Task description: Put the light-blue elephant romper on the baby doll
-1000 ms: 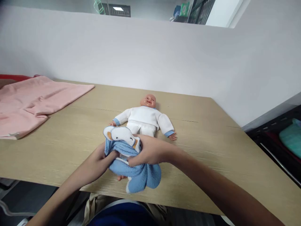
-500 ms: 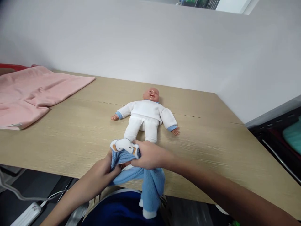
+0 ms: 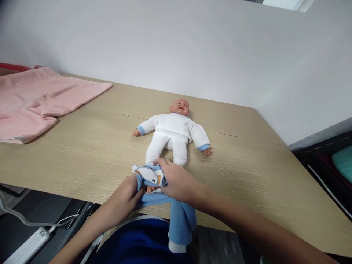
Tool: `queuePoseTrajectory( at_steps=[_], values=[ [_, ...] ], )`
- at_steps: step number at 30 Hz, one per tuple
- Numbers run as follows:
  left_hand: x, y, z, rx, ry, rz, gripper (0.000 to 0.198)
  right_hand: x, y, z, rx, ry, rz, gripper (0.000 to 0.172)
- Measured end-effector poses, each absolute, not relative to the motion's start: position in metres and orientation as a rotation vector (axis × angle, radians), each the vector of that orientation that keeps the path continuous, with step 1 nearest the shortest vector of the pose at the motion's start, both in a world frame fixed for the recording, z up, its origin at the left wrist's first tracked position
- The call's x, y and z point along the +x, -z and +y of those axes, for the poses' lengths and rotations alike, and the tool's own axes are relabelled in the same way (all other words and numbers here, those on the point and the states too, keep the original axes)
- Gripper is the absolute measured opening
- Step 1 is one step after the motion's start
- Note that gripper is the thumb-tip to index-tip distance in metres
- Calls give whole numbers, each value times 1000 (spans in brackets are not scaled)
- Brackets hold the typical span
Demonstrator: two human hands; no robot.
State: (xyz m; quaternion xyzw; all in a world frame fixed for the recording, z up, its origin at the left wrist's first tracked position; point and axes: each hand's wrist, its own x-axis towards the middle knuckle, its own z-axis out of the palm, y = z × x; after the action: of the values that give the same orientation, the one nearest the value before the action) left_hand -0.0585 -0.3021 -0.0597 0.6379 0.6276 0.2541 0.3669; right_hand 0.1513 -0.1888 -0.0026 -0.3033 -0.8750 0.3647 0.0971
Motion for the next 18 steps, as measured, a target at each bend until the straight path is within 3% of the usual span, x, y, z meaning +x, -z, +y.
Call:
queuePoseTrajectory(
  at_steps=[8,12,18],
  values=[
    [-57,76,-306,1694,-1095,1513,14,156,5,-182,-900,-1171,-2522,69],
    [-59,81,-297,1609,-1225,1442,35,158,11,-180,-906,-1175,-2420,54],
    [-71,79,-281,1476,-1215,1419,25,159,16,-170,-760,-1109,-2407,34]
  ],
)
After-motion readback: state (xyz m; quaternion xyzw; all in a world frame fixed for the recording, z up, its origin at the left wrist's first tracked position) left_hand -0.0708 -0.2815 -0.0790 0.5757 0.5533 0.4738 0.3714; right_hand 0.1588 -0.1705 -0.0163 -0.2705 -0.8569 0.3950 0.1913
